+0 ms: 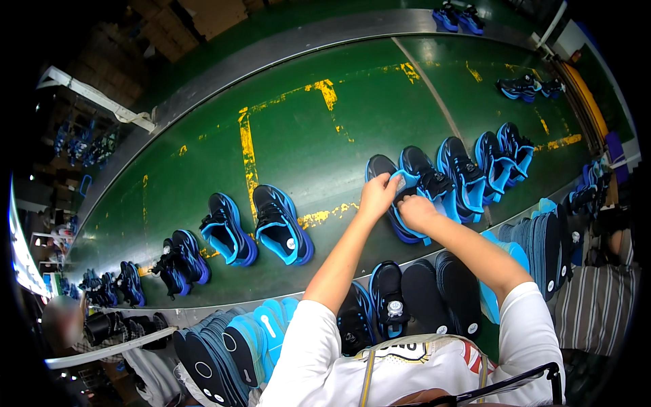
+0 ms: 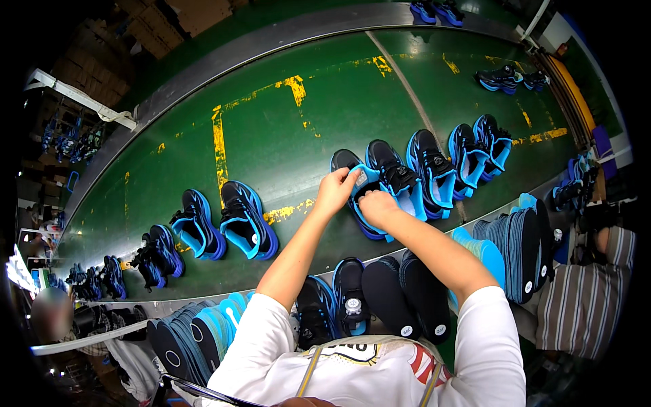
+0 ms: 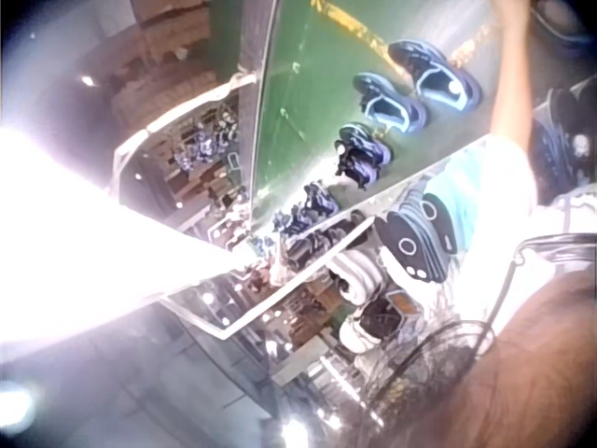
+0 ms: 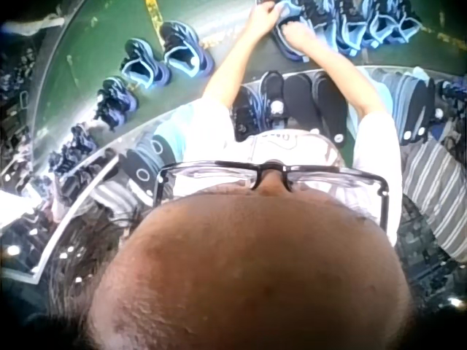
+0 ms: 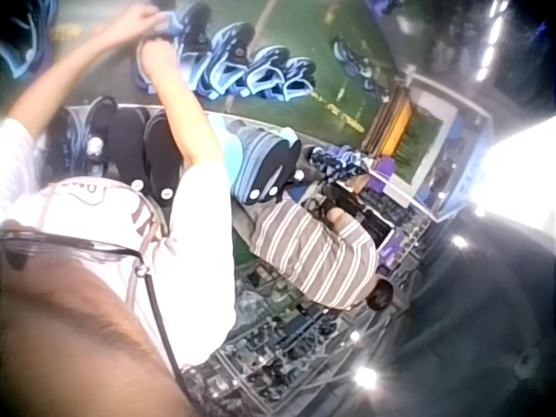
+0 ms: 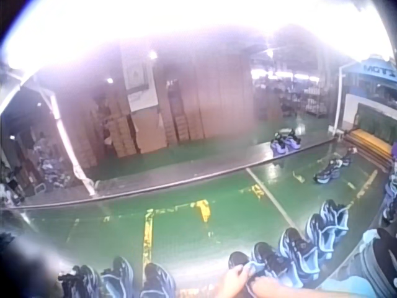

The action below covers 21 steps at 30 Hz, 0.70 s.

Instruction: The person places insoles into shoes on a conveyor belt, stacks multiple insoles, and uses a machine to press them into place.

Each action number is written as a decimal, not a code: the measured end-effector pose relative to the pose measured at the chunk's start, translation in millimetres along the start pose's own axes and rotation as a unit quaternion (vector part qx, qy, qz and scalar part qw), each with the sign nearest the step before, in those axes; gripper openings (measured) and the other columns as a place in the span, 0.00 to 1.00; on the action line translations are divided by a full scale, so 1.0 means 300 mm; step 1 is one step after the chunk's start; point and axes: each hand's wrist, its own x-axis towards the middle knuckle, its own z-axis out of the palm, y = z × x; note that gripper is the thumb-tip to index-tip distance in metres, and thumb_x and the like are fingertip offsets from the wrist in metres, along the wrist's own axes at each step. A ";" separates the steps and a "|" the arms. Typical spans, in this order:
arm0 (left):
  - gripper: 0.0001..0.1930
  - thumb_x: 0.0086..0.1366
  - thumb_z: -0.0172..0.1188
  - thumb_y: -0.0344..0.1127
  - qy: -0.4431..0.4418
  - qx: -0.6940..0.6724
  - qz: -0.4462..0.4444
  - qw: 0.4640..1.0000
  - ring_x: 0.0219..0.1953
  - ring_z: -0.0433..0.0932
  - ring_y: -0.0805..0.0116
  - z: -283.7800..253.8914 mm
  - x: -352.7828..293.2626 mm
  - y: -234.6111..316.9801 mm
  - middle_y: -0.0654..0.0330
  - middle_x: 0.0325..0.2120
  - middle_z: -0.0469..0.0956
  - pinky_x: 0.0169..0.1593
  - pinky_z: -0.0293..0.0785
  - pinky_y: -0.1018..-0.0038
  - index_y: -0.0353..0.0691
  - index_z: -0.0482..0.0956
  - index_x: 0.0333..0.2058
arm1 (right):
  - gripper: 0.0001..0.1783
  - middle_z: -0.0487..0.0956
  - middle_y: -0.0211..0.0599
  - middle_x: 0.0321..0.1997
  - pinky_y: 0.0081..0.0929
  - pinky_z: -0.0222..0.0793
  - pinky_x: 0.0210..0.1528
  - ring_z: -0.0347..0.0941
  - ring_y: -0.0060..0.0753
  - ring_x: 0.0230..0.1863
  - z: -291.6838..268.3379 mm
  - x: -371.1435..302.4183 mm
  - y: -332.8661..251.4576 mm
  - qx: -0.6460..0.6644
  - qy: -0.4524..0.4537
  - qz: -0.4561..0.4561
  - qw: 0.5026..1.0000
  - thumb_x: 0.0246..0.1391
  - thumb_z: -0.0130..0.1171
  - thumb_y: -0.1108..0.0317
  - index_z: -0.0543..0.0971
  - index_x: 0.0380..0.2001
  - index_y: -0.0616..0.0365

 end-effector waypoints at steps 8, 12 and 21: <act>0.17 0.55 0.52 0.42 -0.028 -0.013 0.010 0.999 0.14 0.55 0.80 -0.007 -0.005 -0.010 0.65 0.08 0.59 0.17 0.53 0.77 0.35 0.66 0.16 | 0.14 0.68 0.43 0.44 0.28 0.61 0.42 0.62 0.39 0.46 -0.019 0.020 -0.007 -0.112 -0.201 -0.032 0.973 0.44 0.45 0.68 0.76 0.32 0.60; 0.16 0.55 0.52 0.42 -0.042 -0.009 0.012 0.999 0.15 0.56 0.81 -0.012 -0.003 -0.010 0.66 0.09 0.59 0.18 0.54 0.77 0.36 0.66 0.16 | 0.15 0.66 0.41 0.48 0.26 0.57 0.45 0.59 0.38 0.49 -0.063 0.014 -0.009 -0.178 -0.252 -0.070 0.949 0.45 0.45 0.67 0.76 0.34 0.59; 0.15 0.56 0.50 0.39 0.166 0.094 0.154 0.969 0.33 0.67 0.51 0.124 -0.061 -0.011 0.49 0.29 0.70 0.36 0.64 0.66 0.34 0.69 0.37 | 0.25 0.58 0.47 0.55 0.36 0.49 0.55 0.54 0.44 0.55 0.119 0.127 0.071 0.037 -0.154 -0.047 0.986 0.45 0.44 0.68 0.62 0.50 0.61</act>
